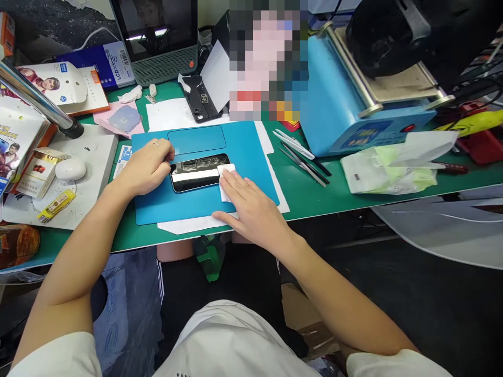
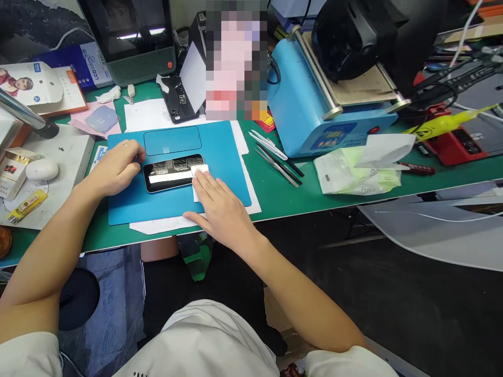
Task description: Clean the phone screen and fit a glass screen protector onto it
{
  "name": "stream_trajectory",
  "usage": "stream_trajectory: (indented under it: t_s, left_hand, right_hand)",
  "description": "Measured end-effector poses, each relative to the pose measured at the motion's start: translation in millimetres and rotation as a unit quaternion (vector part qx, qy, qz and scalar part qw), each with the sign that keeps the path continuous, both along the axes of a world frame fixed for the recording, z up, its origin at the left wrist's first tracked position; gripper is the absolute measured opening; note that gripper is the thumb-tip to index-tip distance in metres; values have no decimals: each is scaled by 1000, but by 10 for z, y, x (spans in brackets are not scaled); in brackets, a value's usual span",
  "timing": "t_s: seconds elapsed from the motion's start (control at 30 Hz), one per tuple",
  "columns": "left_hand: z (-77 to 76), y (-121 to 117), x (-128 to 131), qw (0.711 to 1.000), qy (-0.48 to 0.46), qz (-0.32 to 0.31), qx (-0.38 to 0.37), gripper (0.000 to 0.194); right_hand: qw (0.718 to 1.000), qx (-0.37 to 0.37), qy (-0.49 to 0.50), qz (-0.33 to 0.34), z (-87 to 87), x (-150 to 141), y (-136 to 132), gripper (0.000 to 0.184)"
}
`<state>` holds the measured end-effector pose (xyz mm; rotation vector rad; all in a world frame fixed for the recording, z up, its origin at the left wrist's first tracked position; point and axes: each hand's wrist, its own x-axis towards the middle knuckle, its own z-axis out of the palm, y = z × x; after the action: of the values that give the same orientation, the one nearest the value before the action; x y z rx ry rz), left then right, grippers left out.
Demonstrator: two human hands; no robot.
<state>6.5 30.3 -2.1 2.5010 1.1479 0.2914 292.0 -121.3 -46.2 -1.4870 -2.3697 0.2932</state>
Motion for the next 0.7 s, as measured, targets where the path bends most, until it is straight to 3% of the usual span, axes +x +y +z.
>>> stream_trajectory:
  t_s: [0.17, 0.33, 0.53, 0.7]
  left_hand:
    - [-17, 10, 5, 1000, 0, -5, -6, 19]
    - [-35, 36, 0, 1000, 3, -2, -5, 22]
    - [-27, 41, -6, 1000, 4, 2, -1, 23]
    - [-7, -5, 9, 1000, 7, -17, -3, 30]
  right_hand:
    - [1000, -31, 1, -4, 18, 30, 100, 85]
    - [996, -81, -12, -20, 132, -9, 399, 86]
    - [993, -112, 39, 25, 190, 238, 777, 59]
    - [989, -47, 112, 85, 131, 542, 1066, 37]
